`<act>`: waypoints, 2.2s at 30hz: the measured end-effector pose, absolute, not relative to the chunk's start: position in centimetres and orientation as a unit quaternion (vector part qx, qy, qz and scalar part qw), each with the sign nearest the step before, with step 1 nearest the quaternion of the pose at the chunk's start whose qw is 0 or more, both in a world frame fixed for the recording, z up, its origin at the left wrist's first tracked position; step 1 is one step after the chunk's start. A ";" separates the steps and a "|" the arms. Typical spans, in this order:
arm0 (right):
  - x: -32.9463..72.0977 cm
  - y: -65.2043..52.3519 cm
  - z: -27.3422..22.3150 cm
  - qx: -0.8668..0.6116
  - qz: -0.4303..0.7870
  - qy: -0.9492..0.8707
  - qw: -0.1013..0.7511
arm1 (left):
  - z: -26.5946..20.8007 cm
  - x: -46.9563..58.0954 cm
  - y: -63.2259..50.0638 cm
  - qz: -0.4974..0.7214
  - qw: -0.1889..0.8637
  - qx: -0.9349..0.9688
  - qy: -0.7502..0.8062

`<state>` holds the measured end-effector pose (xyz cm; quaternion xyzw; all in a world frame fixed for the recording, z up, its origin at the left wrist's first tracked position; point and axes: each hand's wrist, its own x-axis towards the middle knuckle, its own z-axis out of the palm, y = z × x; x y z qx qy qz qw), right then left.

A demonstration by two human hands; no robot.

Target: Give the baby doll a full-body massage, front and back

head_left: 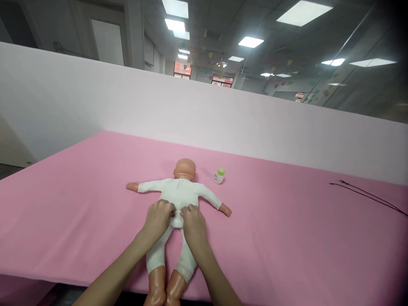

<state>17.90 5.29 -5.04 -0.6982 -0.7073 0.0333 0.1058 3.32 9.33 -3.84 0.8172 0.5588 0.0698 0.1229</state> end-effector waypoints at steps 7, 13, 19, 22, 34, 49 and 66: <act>18.6 2.1 -6.4 -0.658 0.055 -0.721 0.210 | -4.1 2.3 6.4 0.118 0.126 0.804 0.569; 17.8 4.4 -7.6 -0.680 0.032 -0.713 0.167 | -5.5 3.4 7.7 0.094 0.117 0.818 0.555; 17.8 4.3 -8.1 -0.673 0.061 -0.706 0.210 | -5.8 3.0 8.3 0.126 0.130 0.819 0.544; 17.9 3.8 -8.0 -0.663 0.073 -0.704 0.244 | -5.9 2.8 8.4 0.142 0.143 0.818 0.539; 24.5 6.1 -5.0 -0.651 0.202 -0.617 0.392 | -3.2 1.1 14.2 0.264 0.120 0.794 0.535; 28.6 9.1 -9.6 -0.679 0.011 -0.637 0.365 | -9.5 -3.2 19.3 0.211 0.030 0.835 0.508; 22.7 11.9 -7.0 -0.525 0.503 -0.420 0.543 | -4.3 9.1 22.4 0.269 0.306 0.687 0.602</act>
